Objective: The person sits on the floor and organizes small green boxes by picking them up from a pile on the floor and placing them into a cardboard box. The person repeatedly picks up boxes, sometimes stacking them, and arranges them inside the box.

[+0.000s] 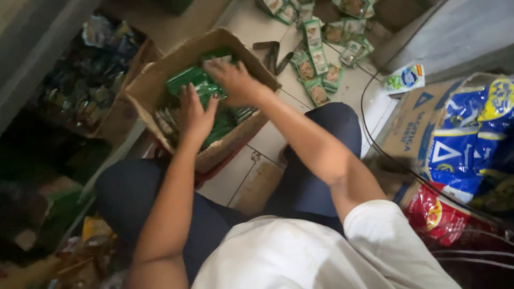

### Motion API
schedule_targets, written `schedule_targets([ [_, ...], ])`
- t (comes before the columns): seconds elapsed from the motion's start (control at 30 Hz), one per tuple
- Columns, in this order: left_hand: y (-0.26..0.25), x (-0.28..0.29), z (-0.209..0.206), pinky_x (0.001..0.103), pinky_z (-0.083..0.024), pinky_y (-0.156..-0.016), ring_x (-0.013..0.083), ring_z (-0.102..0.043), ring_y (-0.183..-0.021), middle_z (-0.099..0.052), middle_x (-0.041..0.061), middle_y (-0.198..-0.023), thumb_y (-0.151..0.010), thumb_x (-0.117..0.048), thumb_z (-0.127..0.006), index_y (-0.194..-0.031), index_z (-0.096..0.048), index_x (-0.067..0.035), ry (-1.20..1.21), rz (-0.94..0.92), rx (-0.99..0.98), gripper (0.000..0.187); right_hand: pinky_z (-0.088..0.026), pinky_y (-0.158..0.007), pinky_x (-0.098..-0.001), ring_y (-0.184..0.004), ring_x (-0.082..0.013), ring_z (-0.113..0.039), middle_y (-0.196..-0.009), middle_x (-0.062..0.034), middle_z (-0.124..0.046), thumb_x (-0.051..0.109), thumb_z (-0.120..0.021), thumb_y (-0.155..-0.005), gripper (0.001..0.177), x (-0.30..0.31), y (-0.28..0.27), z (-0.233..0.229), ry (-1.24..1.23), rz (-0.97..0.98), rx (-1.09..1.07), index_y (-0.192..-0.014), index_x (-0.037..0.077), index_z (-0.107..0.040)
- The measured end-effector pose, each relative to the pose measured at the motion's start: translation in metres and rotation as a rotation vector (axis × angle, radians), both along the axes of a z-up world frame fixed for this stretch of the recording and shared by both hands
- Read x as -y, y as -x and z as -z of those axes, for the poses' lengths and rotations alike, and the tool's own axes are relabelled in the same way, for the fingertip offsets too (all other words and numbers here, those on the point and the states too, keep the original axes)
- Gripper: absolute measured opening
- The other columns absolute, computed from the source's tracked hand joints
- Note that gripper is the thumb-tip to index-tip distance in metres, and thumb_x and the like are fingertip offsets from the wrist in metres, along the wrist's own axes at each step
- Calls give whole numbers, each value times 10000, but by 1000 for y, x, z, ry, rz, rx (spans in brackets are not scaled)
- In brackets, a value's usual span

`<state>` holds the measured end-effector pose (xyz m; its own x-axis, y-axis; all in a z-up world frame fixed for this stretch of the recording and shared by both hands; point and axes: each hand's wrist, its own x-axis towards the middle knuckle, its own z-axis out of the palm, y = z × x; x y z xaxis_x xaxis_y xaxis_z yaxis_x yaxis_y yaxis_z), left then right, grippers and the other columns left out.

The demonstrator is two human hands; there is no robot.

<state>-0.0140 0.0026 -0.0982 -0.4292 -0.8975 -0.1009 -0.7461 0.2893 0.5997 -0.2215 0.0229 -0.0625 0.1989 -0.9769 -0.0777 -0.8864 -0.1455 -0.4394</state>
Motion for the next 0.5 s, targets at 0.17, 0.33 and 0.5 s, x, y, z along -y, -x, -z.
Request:
schedule_targets([
  [0.17,22,-9,-51,626,-226,-1203,408,-240,-1545,-229,245,-1674,-972,-549,-601,-1615,-251,-59,0,119,84,882,-509,-1096,-450,-1310,-329,-619,-1496,-149,-552,239,-784,-878,725,0,100,16,343,482,602,-1511,120,-450],
  [0.33,81,7,-66,688,-120,-1175,427,-88,-1573,-124,280,-1687,-1012,-506,-616,-1622,-170,-10,112,366,155,904,-474,-1063,-474,-1277,-400,-583,-1364,-199,-622,193,-807,-850,610,-22,185,115,367,811,292,-1392,93,-544],
  [0.5,159,37,-58,681,-62,-1221,428,-73,-1583,-133,272,-1703,-1037,-450,-619,-1638,-184,-13,147,438,101,861,-486,-1009,-492,-1244,-392,-597,-1304,-191,-630,242,-858,-767,685,-40,204,223,42,897,188,-1364,115,-547],
])
